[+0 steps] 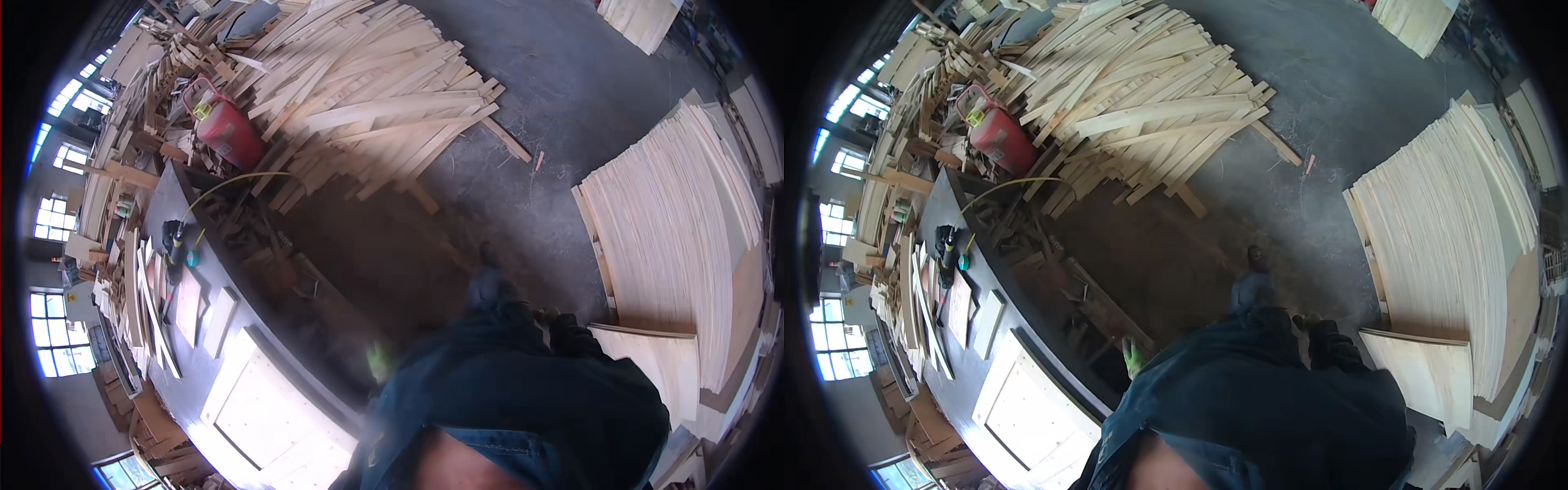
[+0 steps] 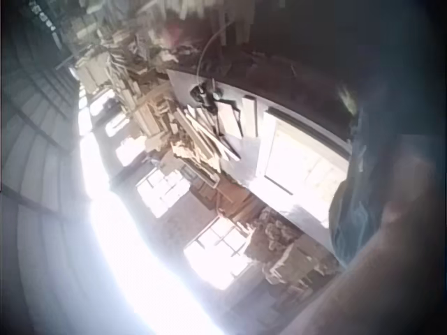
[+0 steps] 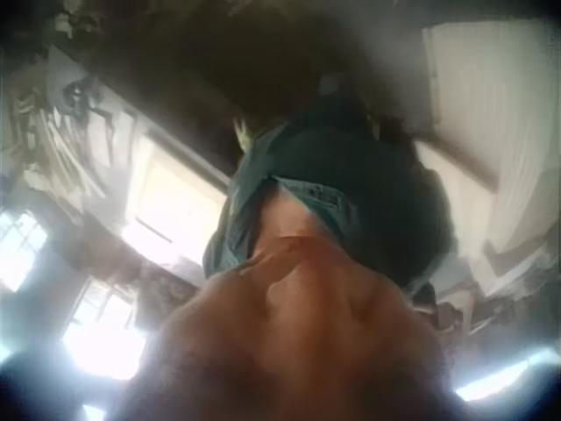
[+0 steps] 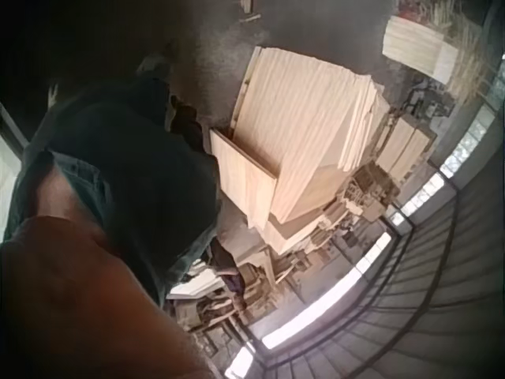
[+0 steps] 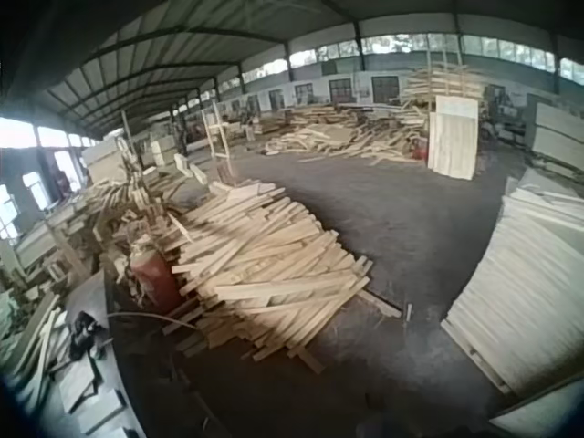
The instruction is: Assembling and securing wood panels using a nail gun and hammer in a workshop.
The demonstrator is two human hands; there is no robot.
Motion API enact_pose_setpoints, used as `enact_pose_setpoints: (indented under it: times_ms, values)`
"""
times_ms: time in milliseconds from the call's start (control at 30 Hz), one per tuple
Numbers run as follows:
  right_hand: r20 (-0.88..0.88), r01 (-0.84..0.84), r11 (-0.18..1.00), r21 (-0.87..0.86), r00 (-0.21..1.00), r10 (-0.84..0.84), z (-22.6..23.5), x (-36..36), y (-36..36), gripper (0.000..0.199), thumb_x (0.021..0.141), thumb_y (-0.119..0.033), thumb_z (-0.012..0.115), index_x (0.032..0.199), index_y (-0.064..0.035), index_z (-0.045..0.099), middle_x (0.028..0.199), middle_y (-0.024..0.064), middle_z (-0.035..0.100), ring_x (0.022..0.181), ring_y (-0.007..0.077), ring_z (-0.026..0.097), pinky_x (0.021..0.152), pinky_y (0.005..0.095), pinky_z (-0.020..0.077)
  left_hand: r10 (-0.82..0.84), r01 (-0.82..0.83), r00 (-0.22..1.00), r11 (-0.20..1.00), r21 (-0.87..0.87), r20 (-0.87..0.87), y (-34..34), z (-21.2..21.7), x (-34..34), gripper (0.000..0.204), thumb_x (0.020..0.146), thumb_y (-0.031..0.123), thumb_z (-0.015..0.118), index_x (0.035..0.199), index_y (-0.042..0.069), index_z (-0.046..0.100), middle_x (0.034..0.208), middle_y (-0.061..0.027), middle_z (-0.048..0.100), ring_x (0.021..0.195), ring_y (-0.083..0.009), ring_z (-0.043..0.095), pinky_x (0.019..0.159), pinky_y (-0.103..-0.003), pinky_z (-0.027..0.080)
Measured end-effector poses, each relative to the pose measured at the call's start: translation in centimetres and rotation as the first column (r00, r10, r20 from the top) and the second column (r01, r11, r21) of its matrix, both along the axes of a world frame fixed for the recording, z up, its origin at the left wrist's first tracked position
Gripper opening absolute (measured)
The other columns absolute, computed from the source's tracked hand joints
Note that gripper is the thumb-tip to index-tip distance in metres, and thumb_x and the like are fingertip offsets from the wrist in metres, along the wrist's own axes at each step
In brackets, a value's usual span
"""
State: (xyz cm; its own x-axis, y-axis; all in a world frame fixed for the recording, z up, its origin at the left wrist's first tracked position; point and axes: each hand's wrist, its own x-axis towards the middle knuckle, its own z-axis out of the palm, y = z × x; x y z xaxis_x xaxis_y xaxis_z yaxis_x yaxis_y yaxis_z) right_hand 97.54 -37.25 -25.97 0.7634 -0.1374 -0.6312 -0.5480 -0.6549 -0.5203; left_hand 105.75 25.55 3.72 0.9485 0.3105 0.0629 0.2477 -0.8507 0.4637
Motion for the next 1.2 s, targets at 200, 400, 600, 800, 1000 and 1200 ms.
enact_pose_setpoints:
  times_ms: [200, 400, 600, 800, 1000, 1200]
  values:
    - [-0.032, 0.172, 0.983, 0.07, 0.985, -0.17, -3.4, 4.4, -17.4, 0.06, 0.116, -0.062, 0.078, 0.134, -0.006, 0.093, 0.124, 0.0301, 0.09, 0.117, 0.0432, 0.089, 0.102, 0.0564, 0.0642, -0.087, 0.111, 0.961, 0.991, 0.078, -0.264, -14.0, -4.9, 11.0, 0.084, 0.111, 0.05, 0.091, 0.178, 0.008, 0.062, 0.191, -0.0364, 0.048, 0.178, -0.0548, 0.047, 0.142, -0.061, 0.049]
    - [0.099, -0.296, 0.903, -0.311, 0.935, 0.34, -9.0, 24.9, -38.4, 0.054, 0.122, -0.053, 0.073, 0.13, -0.0021, 0.091, 0.119, 0.0264, 0.091, 0.113, 0.0374, 0.088, 0.101, 0.0537, 0.0647, 0.072, -0.044, 0.887, 0.996, 0.071, -0.455, -26.0, -12.9, 20.5, 0.072, 0.108, 0.032, 0.087, 0.171, 0.005, 0.067, 0.19, -0.0308, 0.049, 0.174, -0.0537, 0.05, 0.144, -0.054, 0.046]
    - [0.203, 0.312, 0.8, 0.513, 0.861, -0.466, -8.2, 49.8, -61.2, 0.037, 0.127, -0.017, 0.065, 0.145, 0.0107, 0.082, 0.141, 0.0153, 0.086, 0.134, 0.0281, 0.08, 0.13, 0.0459, 0.0633, -0.039, 0.091, 0.83, 0.994, 0.065, -0.557, -48.9, -10.9, 31.0, 0.067, 0.111, 0.028, 0.075, 0.173, 0.005, 0.067, 0.187, -0.0288, 0.054, 0.176, -0.0517, 0.048, 0.146, -0.052, 0.044]
    - [0.276, 0.207, 0.78, 0.591, 0.856, -0.437, -7.9, 66.0, -75.8, 0.037, 0.126, -0.033, 0.076, 0.1, -0.0077, 0.081, 0.091, -0.0026, 0.076, 0.08, 0.0107, 0.07, 0.075, 0.0379, 0.0601, 0.051, -0.103, 0.765, 0.994, -0.044, -0.641, -66.5, -12.8, 46.9, 0.08, 0.109, 0.062, 0.077, 0.173, 0.014, 0.071, 0.178, -0.0296, 0.063, 0.173, -0.0568, 0.048, 0.143, -0.063, 0.044]
    - [0.151, 0.359, 0.864, 0.352, 0.89, -0.431, -3.5, 73.2, -86.3, 0.044, 0.123, -0.049, 0.077, 0.097, -0.0134, 0.075, 0.076, -0.0064, 0.062, 0.063, 0.0103, 0.06, 0.055, 0.0372, 0.0496, -0.082, 0.072, 0.752, 0.996, -0.042, -0.654, -79.6, -15.7, 74.3, 0.081, 0.112, 0.067, 0.076, 0.165, 0.006, 0.072, 0.169, -0.0364, 0.067, 0.157, -0.0605, 0.063, 0.131, -0.068, 0.054]
    - [0.126, 0.464, 0.789, 0.404, 0.826, -0.55, -1.9, 101.2, -89.2, 0.045, 0.124, -0.048, 0.077, 0.097, -0.0123, 0.075, 0.077, -0.0055, 0.063, 0.065, 0.0104, 0.06, 0.057, 0.038, 0.0489, -0.266, 0.297, 0.922, 0.952, 0.074, -0.283, -96.7, -11.7, 111.3, 0.083, 0.112, 0.058, 0.08, 0.17, 0.0, 0.068, 0.181, -0.0386, 0.058, 0.165, -0.0612, 0.058, 0.139, -0.066, 0.049]
